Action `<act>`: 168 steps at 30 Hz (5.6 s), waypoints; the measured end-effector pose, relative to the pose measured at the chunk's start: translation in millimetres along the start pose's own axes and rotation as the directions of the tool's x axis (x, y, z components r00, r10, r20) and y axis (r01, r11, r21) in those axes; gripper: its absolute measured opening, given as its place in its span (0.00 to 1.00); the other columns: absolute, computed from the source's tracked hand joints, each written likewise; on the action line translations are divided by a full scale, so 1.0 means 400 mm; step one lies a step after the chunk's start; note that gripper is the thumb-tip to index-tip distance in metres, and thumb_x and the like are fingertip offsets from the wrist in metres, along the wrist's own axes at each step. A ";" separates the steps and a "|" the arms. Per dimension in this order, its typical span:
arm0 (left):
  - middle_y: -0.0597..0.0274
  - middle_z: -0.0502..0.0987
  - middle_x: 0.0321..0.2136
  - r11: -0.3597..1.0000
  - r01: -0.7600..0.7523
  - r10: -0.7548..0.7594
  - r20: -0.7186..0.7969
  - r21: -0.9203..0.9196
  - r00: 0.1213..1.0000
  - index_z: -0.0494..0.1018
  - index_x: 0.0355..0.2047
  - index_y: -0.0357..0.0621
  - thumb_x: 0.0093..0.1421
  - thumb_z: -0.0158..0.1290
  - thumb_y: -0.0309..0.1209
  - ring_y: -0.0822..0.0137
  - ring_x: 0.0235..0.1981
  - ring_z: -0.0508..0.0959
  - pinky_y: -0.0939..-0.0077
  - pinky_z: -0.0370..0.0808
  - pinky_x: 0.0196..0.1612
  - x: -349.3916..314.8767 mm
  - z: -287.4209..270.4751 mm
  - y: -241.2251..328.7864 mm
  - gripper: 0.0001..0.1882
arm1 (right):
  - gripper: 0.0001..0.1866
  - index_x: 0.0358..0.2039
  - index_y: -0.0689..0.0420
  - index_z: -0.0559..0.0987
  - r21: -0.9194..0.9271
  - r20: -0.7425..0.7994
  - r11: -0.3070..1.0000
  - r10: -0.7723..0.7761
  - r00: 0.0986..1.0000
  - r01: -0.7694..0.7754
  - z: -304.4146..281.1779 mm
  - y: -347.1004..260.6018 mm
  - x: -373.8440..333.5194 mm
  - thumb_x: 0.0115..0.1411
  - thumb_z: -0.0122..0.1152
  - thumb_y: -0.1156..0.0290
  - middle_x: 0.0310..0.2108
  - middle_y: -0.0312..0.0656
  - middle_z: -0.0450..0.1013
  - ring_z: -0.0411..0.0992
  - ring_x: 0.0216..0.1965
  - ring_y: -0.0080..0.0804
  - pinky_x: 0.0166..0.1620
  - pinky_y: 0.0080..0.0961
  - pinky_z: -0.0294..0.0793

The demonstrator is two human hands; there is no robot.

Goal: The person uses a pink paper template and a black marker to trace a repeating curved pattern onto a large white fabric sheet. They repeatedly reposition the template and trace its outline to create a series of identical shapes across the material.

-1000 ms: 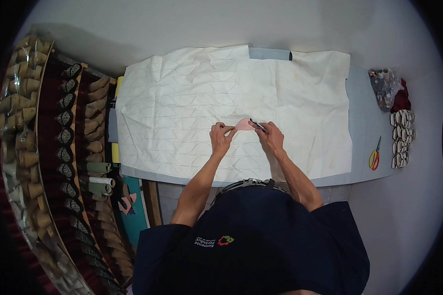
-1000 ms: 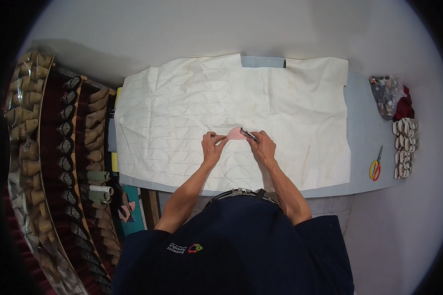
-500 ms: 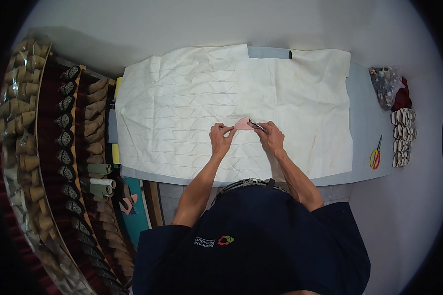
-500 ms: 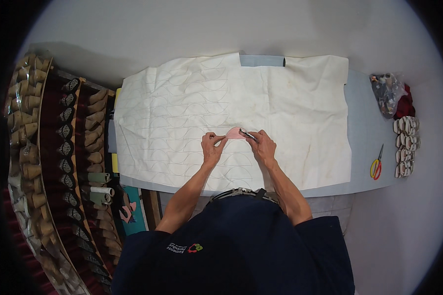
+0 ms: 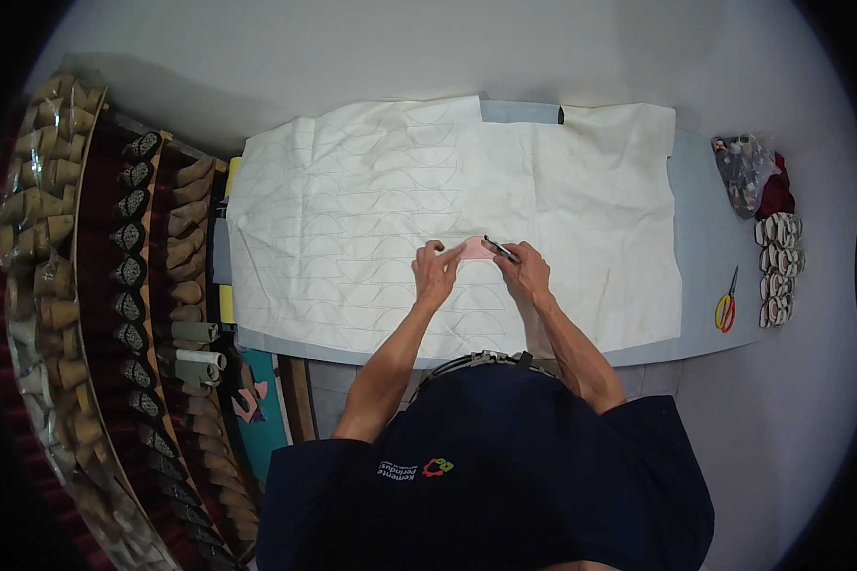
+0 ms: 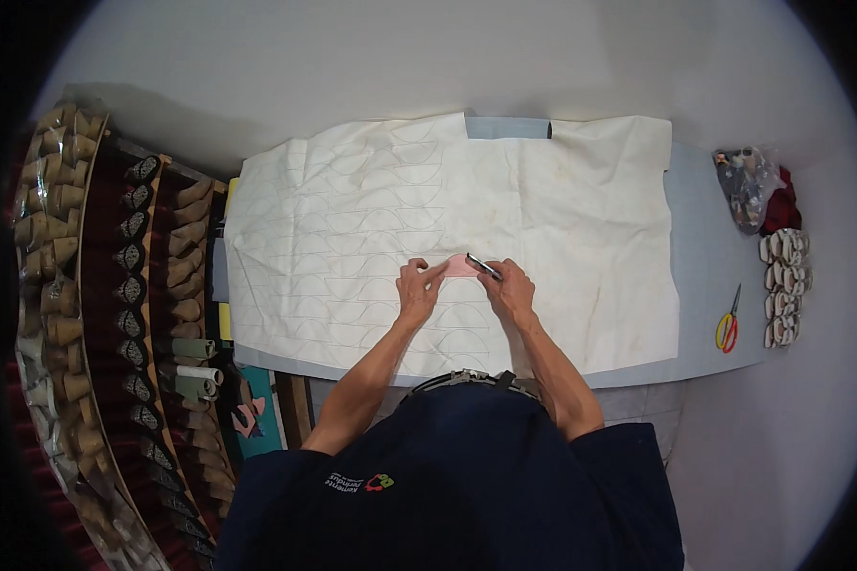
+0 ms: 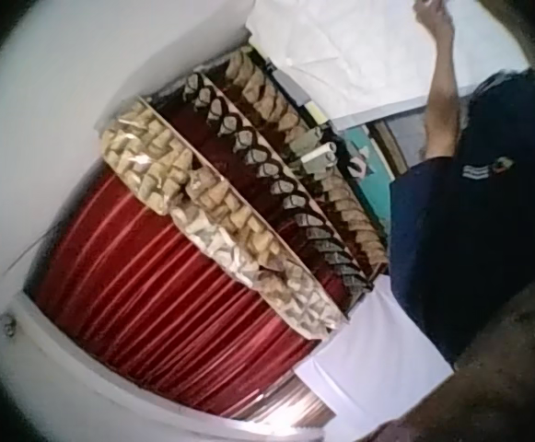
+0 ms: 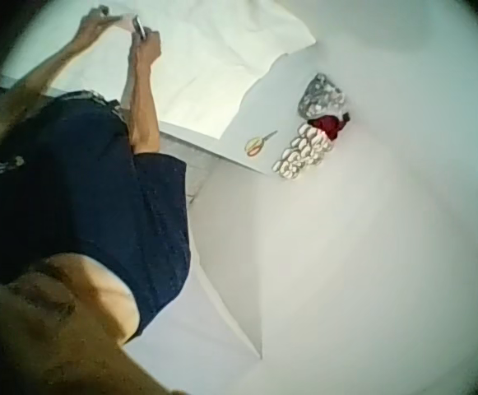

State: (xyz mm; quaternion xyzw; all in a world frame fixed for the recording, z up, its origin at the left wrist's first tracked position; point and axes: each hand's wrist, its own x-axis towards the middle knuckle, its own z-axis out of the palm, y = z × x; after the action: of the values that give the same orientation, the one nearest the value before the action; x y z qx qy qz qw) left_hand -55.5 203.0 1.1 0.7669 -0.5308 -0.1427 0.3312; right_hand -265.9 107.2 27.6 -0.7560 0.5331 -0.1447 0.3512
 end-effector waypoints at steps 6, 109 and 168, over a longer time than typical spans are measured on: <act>0.51 0.74 0.48 0.927 -0.335 0.304 0.185 0.170 0.935 0.83 0.47 0.43 0.58 0.56 0.21 0.51 0.51 0.72 0.53 0.71 0.51 0.025 -0.003 0.025 0.17 | 0.23 0.43 0.63 0.84 0.368 -0.223 0.930 0.065 0.973 0.022 -0.023 -0.023 0.093 0.72 0.59 0.52 0.31 0.49 0.76 0.75 0.35 0.43 0.40 0.39 0.73; 0.44 0.42 0.80 0.943 -0.121 -0.019 0.413 0.309 0.910 0.52 0.80 0.60 0.75 0.42 0.55 0.39 0.80 0.39 0.25 0.37 0.74 -0.171 -0.049 -0.036 0.37 | 0.55 0.73 0.58 0.64 0.056 -0.501 0.636 0.685 0.529 -0.770 -0.528 0.668 -0.366 0.51 0.76 0.43 0.73 0.50 0.59 0.75 0.59 0.62 0.59 0.59 0.76; 0.38 0.53 0.75 0.986 -0.068 0.033 0.218 0.155 0.975 0.55 0.78 0.52 0.71 0.52 0.50 0.39 0.76 0.49 0.37 0.43 0.75 -0.180 0.090 0.134 0.40 | 0.25 0.63 0.48 0.79 -0.018 -0.026 0.999 0.036 0.999 -0.036 -0.113 0.089 -0.189 0.66 0.64 0.59 0.49 0.45 0.75 0.79 0.47 0.50 0.48 0.46 0.80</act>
State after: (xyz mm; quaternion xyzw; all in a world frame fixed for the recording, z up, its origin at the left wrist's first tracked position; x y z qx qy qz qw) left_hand -143.0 243.9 0.4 0.7576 -0.5925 -0.1730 0.2121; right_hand -347.1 152.4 47.2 -0.7476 0.5524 -0.1432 0.3398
